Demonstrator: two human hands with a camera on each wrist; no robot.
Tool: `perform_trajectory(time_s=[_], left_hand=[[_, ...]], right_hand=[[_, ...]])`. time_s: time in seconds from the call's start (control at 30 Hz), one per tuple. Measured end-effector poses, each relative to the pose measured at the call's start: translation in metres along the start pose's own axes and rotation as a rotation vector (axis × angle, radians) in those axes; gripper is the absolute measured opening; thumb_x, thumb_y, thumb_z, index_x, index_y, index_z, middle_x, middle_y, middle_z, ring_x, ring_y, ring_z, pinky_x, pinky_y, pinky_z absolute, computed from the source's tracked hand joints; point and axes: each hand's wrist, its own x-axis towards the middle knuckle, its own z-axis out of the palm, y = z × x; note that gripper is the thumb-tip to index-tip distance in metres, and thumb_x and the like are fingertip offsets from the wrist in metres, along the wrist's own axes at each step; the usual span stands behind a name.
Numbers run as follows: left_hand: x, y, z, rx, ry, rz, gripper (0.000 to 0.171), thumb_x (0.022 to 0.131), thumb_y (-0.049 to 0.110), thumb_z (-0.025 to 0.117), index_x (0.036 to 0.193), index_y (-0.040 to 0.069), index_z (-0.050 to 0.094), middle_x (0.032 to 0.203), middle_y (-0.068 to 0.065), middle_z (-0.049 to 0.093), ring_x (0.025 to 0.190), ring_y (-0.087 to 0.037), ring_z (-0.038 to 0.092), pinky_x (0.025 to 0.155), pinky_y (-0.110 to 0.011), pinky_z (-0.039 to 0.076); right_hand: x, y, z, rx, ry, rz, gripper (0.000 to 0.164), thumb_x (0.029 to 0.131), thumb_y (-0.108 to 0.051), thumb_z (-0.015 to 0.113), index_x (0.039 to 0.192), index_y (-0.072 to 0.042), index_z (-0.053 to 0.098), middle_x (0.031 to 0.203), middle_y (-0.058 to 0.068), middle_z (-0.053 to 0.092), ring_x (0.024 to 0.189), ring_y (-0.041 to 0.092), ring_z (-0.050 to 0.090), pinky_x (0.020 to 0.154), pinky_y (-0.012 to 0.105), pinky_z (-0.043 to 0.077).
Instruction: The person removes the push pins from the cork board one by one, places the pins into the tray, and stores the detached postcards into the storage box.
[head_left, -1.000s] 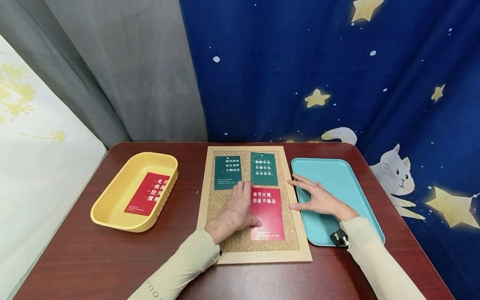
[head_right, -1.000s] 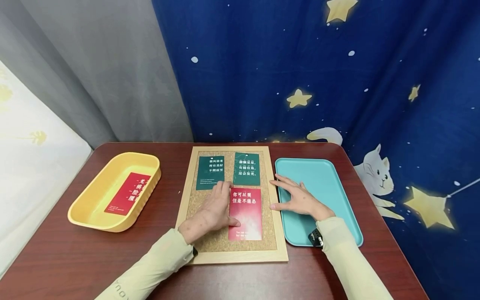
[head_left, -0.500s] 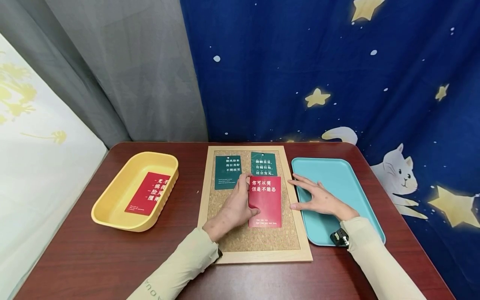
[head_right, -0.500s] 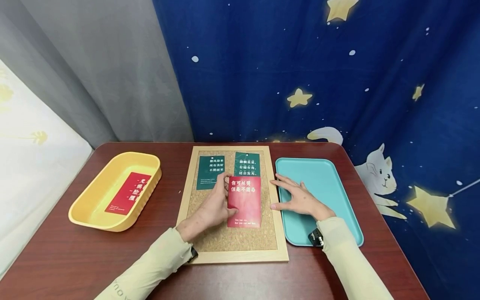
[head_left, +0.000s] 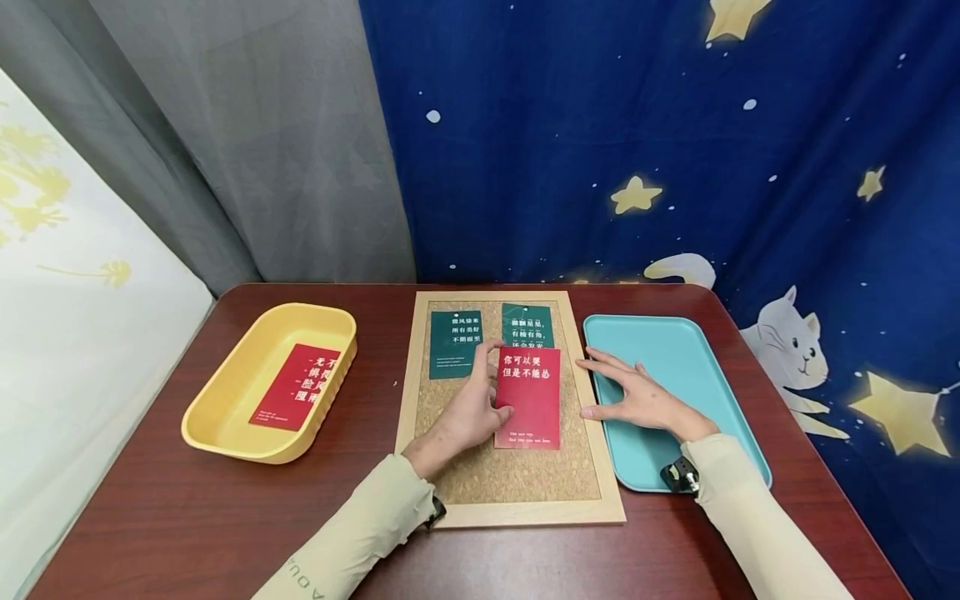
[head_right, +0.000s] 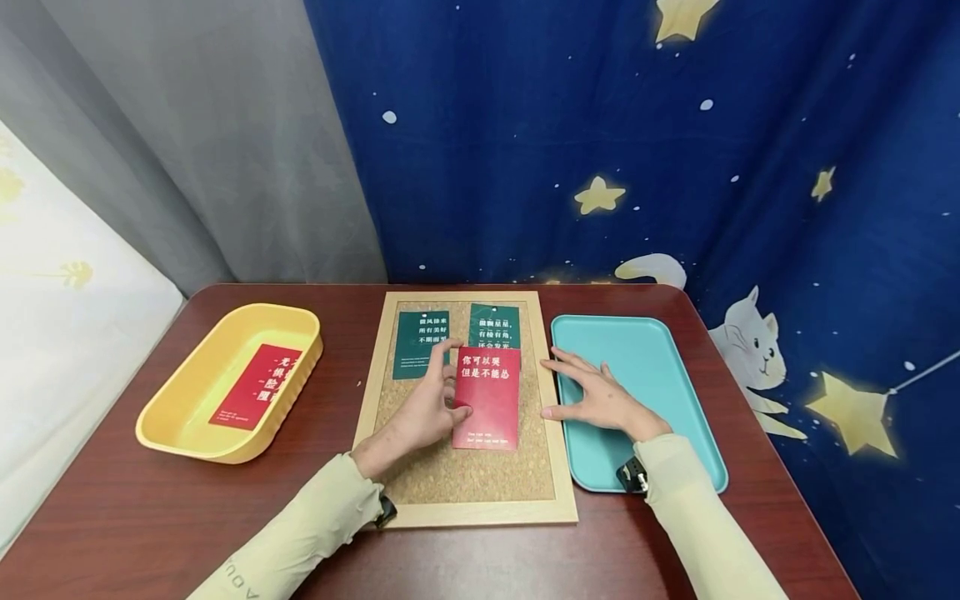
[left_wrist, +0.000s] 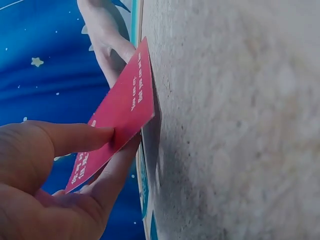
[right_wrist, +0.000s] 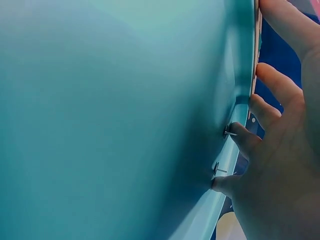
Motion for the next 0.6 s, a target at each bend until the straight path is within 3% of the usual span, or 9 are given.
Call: perform_trajectory(time_s=[0.33,0.6], left_hand=[[-0.0019,-0.001,-0.0014,-0.064,0.001,-0.005,0.101,0.089,-0.014,0.069,0.16,0.031,0.014,0.132,-0.021,0.063,0.095,-0.027,0.078,0.071,-0.033,0.066],[-0.0043,-0.0028,-0.0044,-0.101,0.016,-0.007,0.102,0.09,-0.013,0.069,0.162,0.036,0.017,0.13,-0.019,0.067,0.092,-0.026,0.079,0.074,-0.035,0.066]], right_hand=[[-0.0013,0.0003,0.0013,0.008,0.004,-0.003,0.085,0.086,-0.05,0.083,0.158,-0.021,0.047,0.173,0.01,0.027,0.158,0.041,0.025,0.119,0.082,-0.001],[-0.0008,0.0007,0.0011,0.005,-0.002,0.008,0.086,0.086,-0.05,0.082,0.158,-0.02,0.047,0.174,0.009,0.026,0.159,0.041,0.024,0.12,0.081,-0.002]])
